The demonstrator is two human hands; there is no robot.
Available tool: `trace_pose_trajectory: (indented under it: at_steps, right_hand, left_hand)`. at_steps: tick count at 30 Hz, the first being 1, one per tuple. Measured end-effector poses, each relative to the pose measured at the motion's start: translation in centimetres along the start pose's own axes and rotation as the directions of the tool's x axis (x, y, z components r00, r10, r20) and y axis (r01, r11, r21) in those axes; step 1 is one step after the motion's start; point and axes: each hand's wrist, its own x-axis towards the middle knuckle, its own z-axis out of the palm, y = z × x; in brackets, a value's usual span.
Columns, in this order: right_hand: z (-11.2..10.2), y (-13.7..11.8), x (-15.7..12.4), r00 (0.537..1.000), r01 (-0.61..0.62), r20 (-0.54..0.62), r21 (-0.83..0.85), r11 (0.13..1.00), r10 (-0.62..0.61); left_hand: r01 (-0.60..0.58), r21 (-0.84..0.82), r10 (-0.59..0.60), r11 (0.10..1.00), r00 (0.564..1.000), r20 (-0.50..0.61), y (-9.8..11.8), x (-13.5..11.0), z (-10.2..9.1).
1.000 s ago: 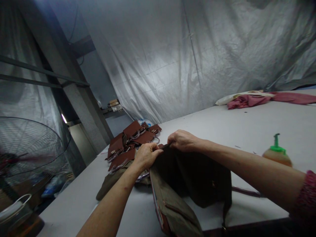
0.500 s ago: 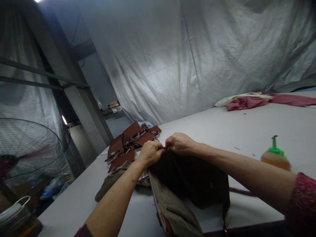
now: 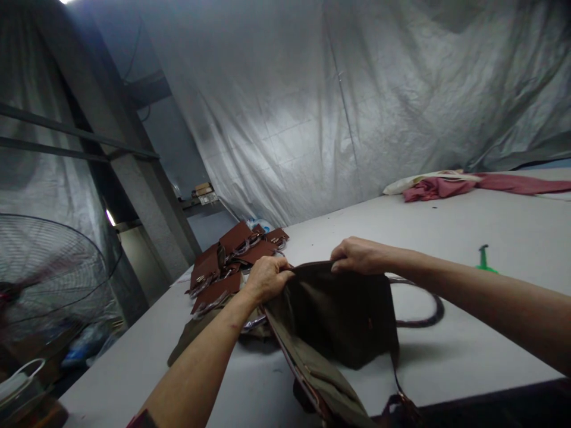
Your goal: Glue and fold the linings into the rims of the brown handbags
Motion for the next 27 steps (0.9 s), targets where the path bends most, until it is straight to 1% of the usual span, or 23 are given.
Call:
trace_pose_trajectory:
  at_steps: [4,6,7,10,13,15,17,20,22,24,27]
  right_hand:
    - [0.0,1.8,-1.7,0.999,-0.037,-0.023,0.133,0.990,0.040]
    - [0.2,2.0,-2.1,0.998,-0.043,-0.029,0.180,0.983,0.049]
    - [0.2,2.0,-2.2,0.998,-0.038,-0.037,0.177,0.984,0.045]
    - [0.4,1.5,-2.2,0.997,0.003,-0.078,0.076,0.997,0.003]
    - [0.8,0.9,-2.2,0.983,0.042,-0.174,-0.120,0.992,-0.063]
    - [1.1,0.6,-2.3,0.966,0.023,-0.244,-0.233,0.972,-0.081]
    - [1.3,0.4,-2.4,0.957,-0.015,-0.282,-0.274,0.962,-0.065]
    - [1.6,0.2,-2.3,0.963,0.004,-0.260,-0.268,0.963,-0.076]
    - [1.7,0.2,-2.1,0.961,0.033,-0.258,-0.265,0.964,-0.104]
    - [2.1,0.3,-2.1,0.955,0.045,-0.277,-0.229,0.972,-0.110]
    - [2.7,0.9,-2.4,0.958,0.047,-0.280,-0.064,0.997,-0.063]
  left_hand:
    - [0.026,0.008,-0.026,1.000,1.000,-0.001,-0.2,0.1,0.3]
    - [0.019,-0.015,-0.018,1.000,1.000,0.014,-0.3,0.6,0.4]
    - [0.004,-0.028,-0.003,1.000,1.000,0.026,-0.3,0.9,0.4]
    - [-0.069,-0.033,0.070,0.997,0.996,0.050,0.0,1.9,0.5]
    - [-0.135,0.043,0.132,0.990,0.990,0.052,0.4,2.7,0.6]
    - [-0.160,0.100,0.155,0.982,0.987,0.053,0.6,2.9,0.6]
    - [-0.164,0.127,0.158,0.978,0.986,0.056,0.6,3.1,0.6]
    - [-0.164,0.047,0.161,0.985,0.984,0.073,0.5,3.5,0.7]
    - [-0.201,-0.002,0.201,0.980,0.975,0.097,0.6,3.7,0.7]
    - [-0.238,0.026,0.233,0.971,0.966,0.114,0.9,3.8,0.6]
    - [-0.249,0.098,0.237,0.964,0.965,0.116,1.3,3.8,0.6]
